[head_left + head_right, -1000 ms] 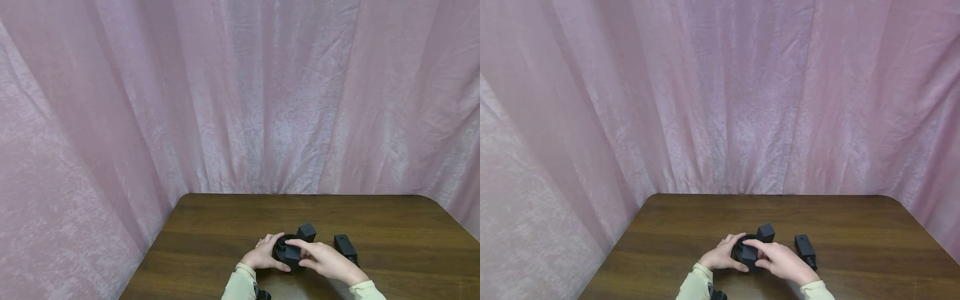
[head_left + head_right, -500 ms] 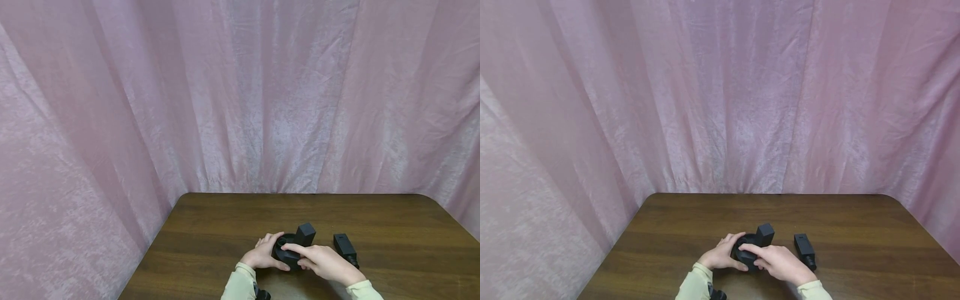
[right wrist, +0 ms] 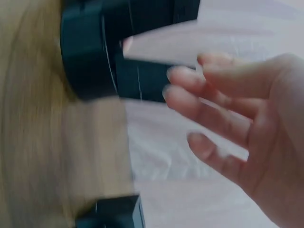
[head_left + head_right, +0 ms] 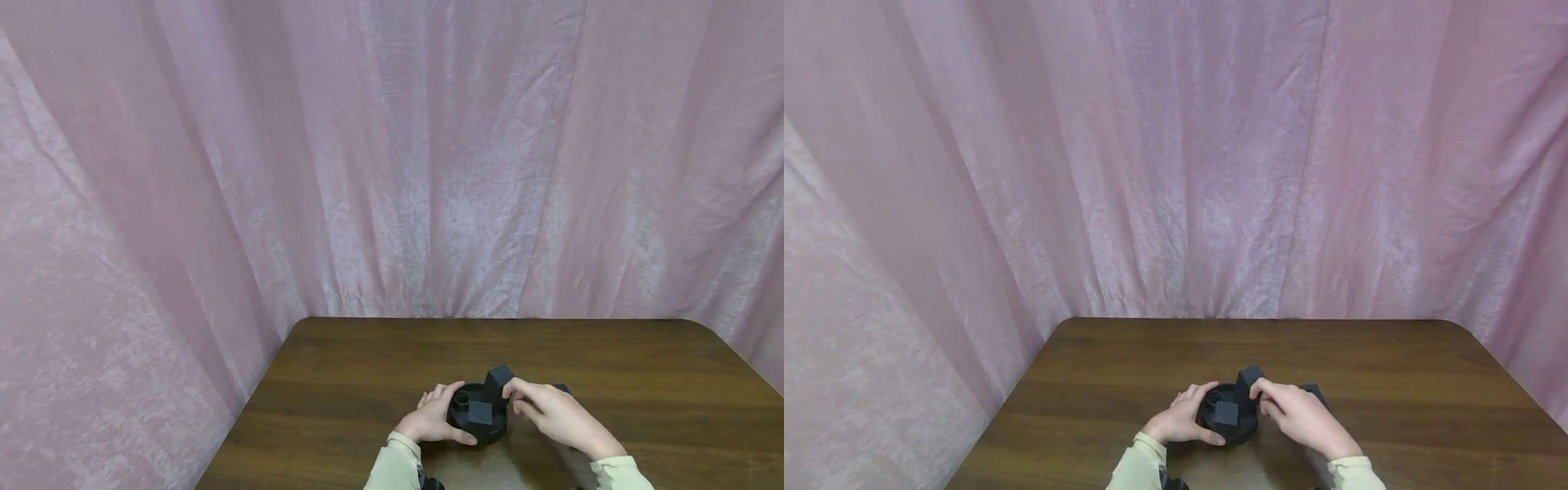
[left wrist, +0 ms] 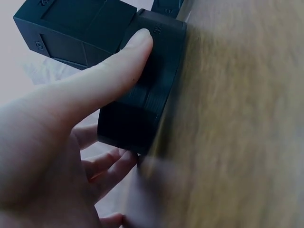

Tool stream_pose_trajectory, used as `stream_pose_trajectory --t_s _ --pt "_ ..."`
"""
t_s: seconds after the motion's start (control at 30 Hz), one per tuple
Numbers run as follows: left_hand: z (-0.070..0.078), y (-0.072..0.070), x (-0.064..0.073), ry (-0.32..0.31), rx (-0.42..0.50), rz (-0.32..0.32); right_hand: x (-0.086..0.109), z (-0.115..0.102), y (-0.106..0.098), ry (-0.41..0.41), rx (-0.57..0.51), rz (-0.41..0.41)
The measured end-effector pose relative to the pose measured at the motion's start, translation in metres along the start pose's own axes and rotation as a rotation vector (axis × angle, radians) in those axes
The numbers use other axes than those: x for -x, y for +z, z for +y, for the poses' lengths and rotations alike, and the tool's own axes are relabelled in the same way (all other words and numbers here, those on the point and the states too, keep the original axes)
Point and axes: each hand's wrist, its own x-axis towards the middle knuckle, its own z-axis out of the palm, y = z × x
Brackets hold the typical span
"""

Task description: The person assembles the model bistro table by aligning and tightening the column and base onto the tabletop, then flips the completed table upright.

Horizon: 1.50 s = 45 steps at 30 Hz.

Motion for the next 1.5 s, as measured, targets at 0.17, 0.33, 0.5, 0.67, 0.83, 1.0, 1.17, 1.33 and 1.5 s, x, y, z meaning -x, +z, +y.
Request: stream_pose_trajectory --t_s 0.17,0.33,0.5,0.67,0.83,1.0,1.17,1.33,1.5 --pt "0.002 -0.007 0.002 0.012 -0.042 -0.029 0.003 0.014 -0.001 0.167 0.162 0.215" --pt "-0.002 -0.017 0.004 0.052 0.012 -0.081 0.009 0.026 0.005 0.268 0.247 0.227" --pt "-0.004 -0.020 0.005 0.079 0.182 -0.131 0.016 0.034 0.010 0.390 0.194 0.065" --pt "-0.004 -0.020 0.004 0.118 0.242 -0.136 0.016 0.041 0.012 0.461 0.154 0.001" --pt "-0.004 -0.018 0.002 0.188 0.217 -0.115 0.016 0.046 0.014 0.466 0.145 0.006" --pt "-0.005 -0.017 0.000 0.169 0.170 -0.101 0.015 0.049 0.012 0.444 0.152 0.016" --pt "-0.008 -0.016 -0.001 0.144 0.146 -0.088 0.014 0.048 0.008 0.388 0.174 0.089" --pt "-0.007 -0.016 0.000 0.146 0.125 -0.078 0.013 0.045 0.003 0.383 0.152 0.134" --pt "-0.003 -0.014 -0.001 0.161 0.094 -0.028 0.012 0.036 -0.002 0.374 0.132 0.207"
